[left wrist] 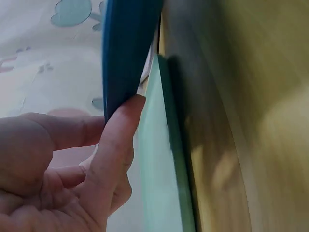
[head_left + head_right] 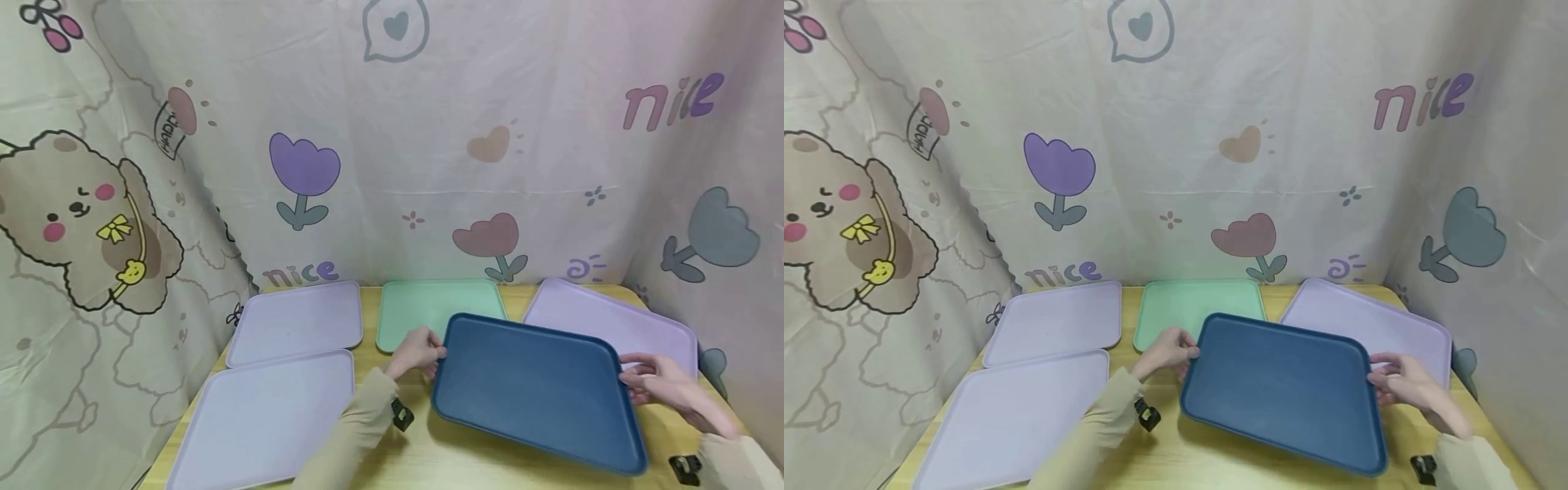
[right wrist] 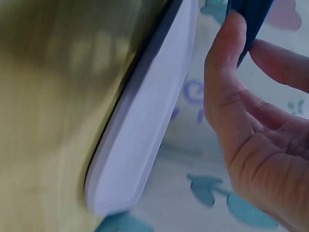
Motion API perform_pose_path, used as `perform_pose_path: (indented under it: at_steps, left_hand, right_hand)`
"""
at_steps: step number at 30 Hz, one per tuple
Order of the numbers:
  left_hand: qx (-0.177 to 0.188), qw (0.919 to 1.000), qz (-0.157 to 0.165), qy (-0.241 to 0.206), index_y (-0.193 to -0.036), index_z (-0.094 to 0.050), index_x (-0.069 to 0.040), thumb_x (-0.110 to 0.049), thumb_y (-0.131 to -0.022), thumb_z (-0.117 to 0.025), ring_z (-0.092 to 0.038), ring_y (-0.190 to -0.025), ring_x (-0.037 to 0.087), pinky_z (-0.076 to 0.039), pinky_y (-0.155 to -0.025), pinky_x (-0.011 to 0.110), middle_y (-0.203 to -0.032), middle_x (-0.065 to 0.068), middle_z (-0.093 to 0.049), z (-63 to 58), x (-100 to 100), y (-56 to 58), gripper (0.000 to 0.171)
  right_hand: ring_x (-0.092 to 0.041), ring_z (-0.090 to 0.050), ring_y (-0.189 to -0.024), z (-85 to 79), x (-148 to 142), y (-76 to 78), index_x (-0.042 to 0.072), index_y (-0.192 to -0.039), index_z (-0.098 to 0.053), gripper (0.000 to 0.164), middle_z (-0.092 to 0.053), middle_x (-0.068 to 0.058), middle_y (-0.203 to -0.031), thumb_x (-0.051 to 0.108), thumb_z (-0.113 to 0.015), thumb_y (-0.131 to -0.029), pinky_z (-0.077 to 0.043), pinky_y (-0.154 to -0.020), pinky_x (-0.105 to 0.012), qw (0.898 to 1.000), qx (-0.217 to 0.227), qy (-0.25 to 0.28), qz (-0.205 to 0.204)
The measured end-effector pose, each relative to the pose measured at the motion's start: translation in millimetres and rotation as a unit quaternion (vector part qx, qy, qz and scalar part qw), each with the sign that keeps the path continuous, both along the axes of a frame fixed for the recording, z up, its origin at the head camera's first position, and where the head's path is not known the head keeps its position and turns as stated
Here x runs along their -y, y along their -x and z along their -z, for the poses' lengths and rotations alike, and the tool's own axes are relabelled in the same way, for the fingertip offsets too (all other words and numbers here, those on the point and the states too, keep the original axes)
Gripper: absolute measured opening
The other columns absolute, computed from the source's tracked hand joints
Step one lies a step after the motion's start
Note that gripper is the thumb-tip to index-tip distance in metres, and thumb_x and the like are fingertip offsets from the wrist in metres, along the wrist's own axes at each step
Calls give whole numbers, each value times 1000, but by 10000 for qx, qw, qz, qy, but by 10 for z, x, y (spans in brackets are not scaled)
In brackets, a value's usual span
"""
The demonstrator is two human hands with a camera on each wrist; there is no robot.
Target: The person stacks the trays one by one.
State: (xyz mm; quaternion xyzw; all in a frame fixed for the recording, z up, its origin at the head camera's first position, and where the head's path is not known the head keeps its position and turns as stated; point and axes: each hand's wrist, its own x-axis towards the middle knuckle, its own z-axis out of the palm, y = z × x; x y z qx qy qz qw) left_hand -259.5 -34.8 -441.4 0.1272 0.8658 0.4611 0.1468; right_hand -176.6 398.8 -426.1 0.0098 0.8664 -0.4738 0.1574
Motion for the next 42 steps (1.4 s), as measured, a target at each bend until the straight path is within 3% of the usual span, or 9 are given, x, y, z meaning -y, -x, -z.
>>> perform_pose_path:
  at_steps: [6, 13, 17, 25, 30, 42]
  left_hand:
    - [148, 9997, -103, -191, -95, -64, 5, -4, -93, -63, -63, -48, 12, -64, -59, 45, -71, 14, -68, 7, 358, -69, 10]
    - [402, 9985, -220, -314, -99, -62, 9, -3, -94, -62, -59, -44, 9, -61, -51, 31, -66, 13, -65, 79, 700, -184, 13]
    - [492, 9984, -205, -182, -95, -62, 7, -4, -95, -59, -61, -44, 9, -61, -51, 31, -65, 13, -66, 103, 832, -246, 12]
    - [731, 9967, -211, -267, -90, -61, 8, -2, -94, -57, -68, -49, 16, -61, -51, 31, -69, 19, -67, 161, 1033, -355, 11]
    - [874, 9958, -83, -277, -88, -58, 6, 0, -94, -56, -68, -49, 15, -62, -52, 30, -68, 15, -67, 154, 1124, -402, 9]
    - [1056, 9942, -136, 138, -83, -60, 4, -1, -92, -61, -65, -47, 12, -61, -50, 30, -65, 19, -69, 212, 1184, -503, 10]
  right_hand:
    - [-12, -66, -76, 31, 302, 149, -27, -136, -32, 54, -67, -9, -100, 8, -51, -99, -63, -69, -32, 9995, -183, 136, -206]
    - [-12, -65, -68, 161, 613, 261, -29, -132, -33, 54, -65, -11, -94, 3, -52, -94, -63, -64, -33, 9974, -275, 466, -485]
    - [-13, -64, -67, 202, 738, 286, -29, -133, -33, 54, -65, -12, -94, 2, -53, -93, -62, -63, -33, 9966, -247, 563, -555]
    - [-17, -63, -70, 280, 907, 315, -25, -134, -35, 55, -62, -10, -90, 1, -55, -89, -63, -64, -35, 9952, -109, 700, -676]
    - [-19, -63, -72, 330, 961, 320, -24, -134, -34, 56, -62, -11, -90, 0, -55, -88, -63, -65, -35, 9939, -2, 817, -737]
    - [-20, -64, -71, 429, 1041, 260, -23, -130, -32, 54, -59, -12, -91, -2, -56, -86, -64, -65, -37, 9900, 134, 1069, -915]
